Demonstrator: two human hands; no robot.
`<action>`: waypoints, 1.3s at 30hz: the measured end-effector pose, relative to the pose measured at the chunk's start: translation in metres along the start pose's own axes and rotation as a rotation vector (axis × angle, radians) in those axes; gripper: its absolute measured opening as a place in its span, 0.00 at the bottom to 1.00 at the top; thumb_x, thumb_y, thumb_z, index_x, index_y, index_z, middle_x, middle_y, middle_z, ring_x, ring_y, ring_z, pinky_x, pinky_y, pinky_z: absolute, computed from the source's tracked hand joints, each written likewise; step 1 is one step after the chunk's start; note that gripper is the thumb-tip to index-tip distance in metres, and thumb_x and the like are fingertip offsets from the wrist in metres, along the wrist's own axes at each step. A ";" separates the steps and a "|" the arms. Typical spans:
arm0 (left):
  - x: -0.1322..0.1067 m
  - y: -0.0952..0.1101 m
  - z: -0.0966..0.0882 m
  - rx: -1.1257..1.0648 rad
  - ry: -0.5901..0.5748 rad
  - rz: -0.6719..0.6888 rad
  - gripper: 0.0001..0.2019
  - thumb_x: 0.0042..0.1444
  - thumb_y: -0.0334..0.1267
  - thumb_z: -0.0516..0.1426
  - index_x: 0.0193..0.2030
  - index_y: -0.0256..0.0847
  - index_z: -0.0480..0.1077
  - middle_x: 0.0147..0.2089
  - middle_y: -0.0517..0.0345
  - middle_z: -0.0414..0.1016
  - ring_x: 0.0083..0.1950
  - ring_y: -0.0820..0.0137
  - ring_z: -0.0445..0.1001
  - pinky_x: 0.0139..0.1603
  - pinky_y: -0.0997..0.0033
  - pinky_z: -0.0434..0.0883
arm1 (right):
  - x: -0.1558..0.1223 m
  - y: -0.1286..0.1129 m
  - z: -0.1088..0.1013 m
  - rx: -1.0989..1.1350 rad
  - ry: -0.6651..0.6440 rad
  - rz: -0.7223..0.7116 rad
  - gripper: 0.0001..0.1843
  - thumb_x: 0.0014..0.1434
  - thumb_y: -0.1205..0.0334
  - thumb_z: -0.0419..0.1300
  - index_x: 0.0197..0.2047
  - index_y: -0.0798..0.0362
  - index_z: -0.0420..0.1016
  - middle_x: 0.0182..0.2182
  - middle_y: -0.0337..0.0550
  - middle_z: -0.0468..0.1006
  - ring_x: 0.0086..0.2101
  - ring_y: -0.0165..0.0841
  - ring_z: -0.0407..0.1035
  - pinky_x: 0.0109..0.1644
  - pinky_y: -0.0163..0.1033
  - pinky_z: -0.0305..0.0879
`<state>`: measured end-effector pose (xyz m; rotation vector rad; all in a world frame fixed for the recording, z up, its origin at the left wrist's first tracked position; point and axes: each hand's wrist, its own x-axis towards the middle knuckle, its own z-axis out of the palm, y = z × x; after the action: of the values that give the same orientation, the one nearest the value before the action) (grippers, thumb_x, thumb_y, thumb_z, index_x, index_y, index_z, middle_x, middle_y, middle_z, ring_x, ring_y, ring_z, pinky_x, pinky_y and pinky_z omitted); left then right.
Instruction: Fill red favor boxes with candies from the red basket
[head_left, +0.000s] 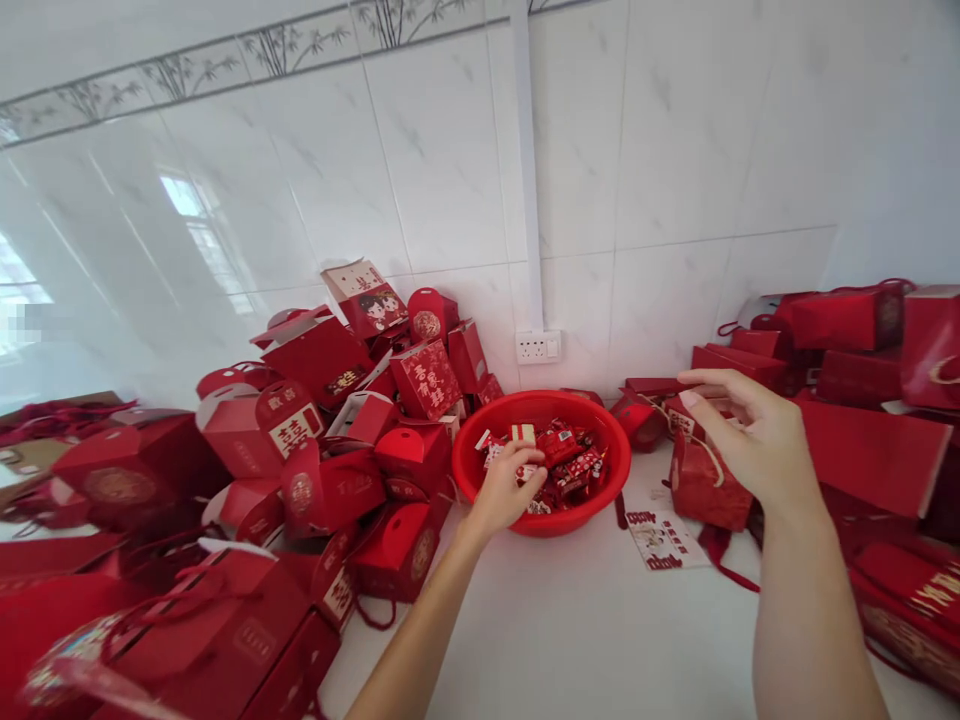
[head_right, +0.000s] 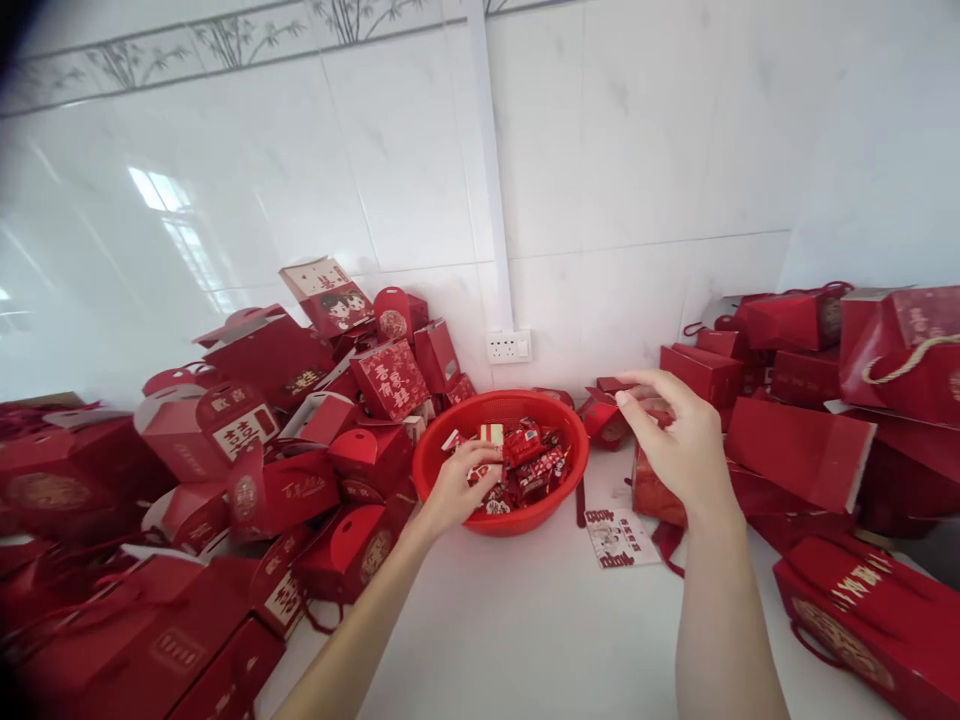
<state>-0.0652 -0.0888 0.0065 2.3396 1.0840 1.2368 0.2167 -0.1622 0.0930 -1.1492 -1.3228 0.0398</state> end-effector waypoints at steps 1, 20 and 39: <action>-0.002 -0.001 0.003 0.016 -0.054 -0.023 0.09 0.60 0.37 0.58 0.42 0.39 0.78 0.50 0.46 0.79 0.54 0.59 0.78 0.59 0.59 0.71 | 0.000 0.000 -0.002 0.015 0.042 0.008 0.13 0.58 0.53 0.64 0.44 0.47 0.80 0.41 0.45 0.84 0.39 0.42 0.79 0.42 0.48 0.77; 0.005 0.005 0.004 0.133 -0.371 -0.194 0.14 0.60 0.43 0.55 0.43 0.40 0.80 0.42 0.51 0.84 0.43 0.59 0.81 0.43 0.65 0.73 | -0.017 0.112 -0.033 -0.398 0.089 0.266 0.12 0.49 0.56 0.61 0.37 0.50 0.78 0.36 0.48 0.84 0.37 0.43 0.78 0.46 0.49 0.75; 0.003 0.005 0.003 0.110 -0.358 -0.183 0.14 0.59 0.43 0.55 0.42 0.41 0.80 0.42 0.50 0.84 0.44 0.58 0.80 0.45 0.65 0.73 | -0.030 0.111 -0.009 -0.628 -0.084 0.093 0.13 0.56 0.55 0.61 0.42 0.52 0.77 0.47 0.54 0.79 0.51 0.49 0.71 0.57 0.55 0.66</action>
<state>-0.0595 -0.0898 0.0089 2.3557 1.2290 0.6764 0.2757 -0.1311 -0.0009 -1.7530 -1.3972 -0.2806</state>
